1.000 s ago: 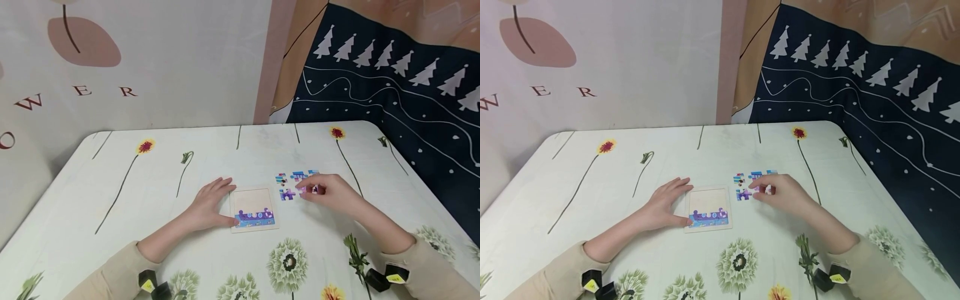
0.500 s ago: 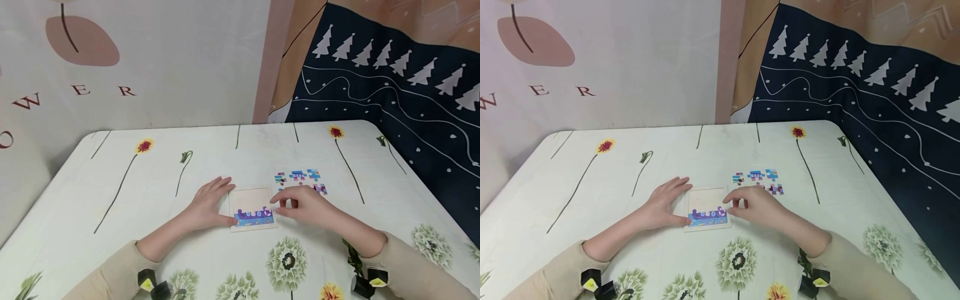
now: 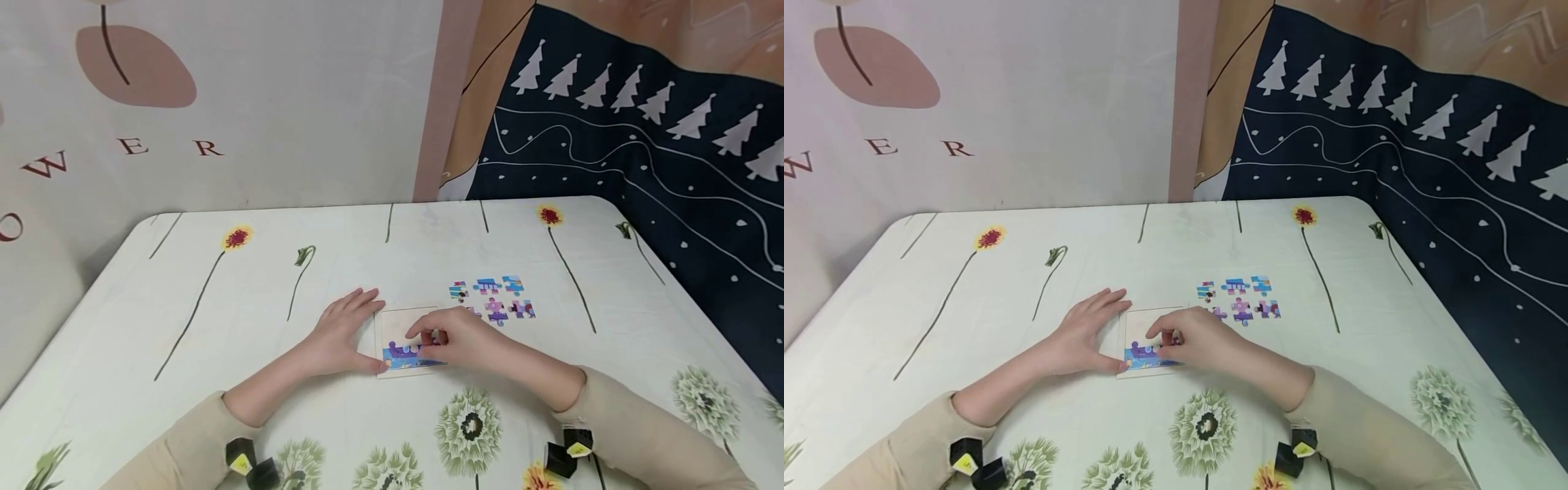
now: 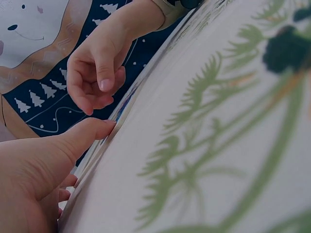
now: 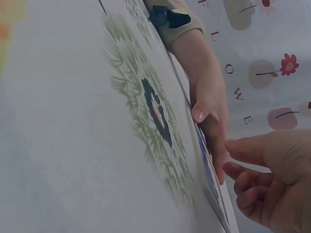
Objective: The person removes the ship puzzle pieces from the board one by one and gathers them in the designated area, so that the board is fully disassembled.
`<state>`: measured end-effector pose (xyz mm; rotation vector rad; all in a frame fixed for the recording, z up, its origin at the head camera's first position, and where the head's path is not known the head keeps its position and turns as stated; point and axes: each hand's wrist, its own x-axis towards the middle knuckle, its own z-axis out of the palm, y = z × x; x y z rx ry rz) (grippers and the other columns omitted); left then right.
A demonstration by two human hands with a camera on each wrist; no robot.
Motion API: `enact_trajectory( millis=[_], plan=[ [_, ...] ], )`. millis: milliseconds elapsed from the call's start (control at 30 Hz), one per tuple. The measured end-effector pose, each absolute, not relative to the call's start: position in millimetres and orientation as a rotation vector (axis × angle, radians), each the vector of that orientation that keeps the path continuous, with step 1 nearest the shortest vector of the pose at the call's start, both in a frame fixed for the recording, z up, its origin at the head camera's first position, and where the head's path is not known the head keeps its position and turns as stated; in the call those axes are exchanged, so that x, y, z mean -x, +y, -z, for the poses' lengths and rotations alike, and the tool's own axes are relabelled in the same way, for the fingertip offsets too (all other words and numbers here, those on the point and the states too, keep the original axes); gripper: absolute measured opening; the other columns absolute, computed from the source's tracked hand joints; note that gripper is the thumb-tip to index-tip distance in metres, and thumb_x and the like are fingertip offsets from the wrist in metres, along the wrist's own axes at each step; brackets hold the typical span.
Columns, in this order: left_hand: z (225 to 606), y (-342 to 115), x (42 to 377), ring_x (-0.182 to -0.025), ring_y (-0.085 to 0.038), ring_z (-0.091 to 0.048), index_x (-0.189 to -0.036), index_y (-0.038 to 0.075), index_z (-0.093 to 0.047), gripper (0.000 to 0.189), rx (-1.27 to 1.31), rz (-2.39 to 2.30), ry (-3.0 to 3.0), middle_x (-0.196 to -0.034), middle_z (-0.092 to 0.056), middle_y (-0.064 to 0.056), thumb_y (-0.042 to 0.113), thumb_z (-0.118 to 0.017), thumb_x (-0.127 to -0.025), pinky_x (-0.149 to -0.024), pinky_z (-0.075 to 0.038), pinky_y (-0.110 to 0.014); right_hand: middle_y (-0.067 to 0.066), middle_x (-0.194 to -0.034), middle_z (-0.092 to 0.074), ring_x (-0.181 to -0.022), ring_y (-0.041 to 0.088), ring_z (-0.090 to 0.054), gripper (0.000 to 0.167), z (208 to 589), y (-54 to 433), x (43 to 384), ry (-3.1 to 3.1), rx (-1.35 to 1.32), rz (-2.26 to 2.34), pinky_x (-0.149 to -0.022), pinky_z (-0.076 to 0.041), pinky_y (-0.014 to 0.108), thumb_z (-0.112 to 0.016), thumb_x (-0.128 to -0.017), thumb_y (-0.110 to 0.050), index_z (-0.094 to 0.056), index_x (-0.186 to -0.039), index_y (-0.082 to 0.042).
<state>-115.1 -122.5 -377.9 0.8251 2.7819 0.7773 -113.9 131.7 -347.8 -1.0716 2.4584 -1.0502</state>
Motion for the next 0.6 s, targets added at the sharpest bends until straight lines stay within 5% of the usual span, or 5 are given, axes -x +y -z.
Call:
enact_trajectory(
  millis=[600],
  plan=[
    [378.5, -126.2, 116.8, -0.144, -0.033, -0.006, -0.149, 0.006, -0.031, 0.111, -0.872, -0.709, 2.728, -0.157, -0.018, -0.011, 0.056, -0.081, -0.063, -0.111, -0.008, -0.057, -0.011, -0.063, -0.051, -0.053, 0.003, -0.043, 0.033, 357.9, 112.6, 115.7, 2.424, 1.104, 0.921, -0.053, -0.04, 0.021, -0.075, -0.083, -0.01, -0.067, -0.115, -0.007]
  ],
)
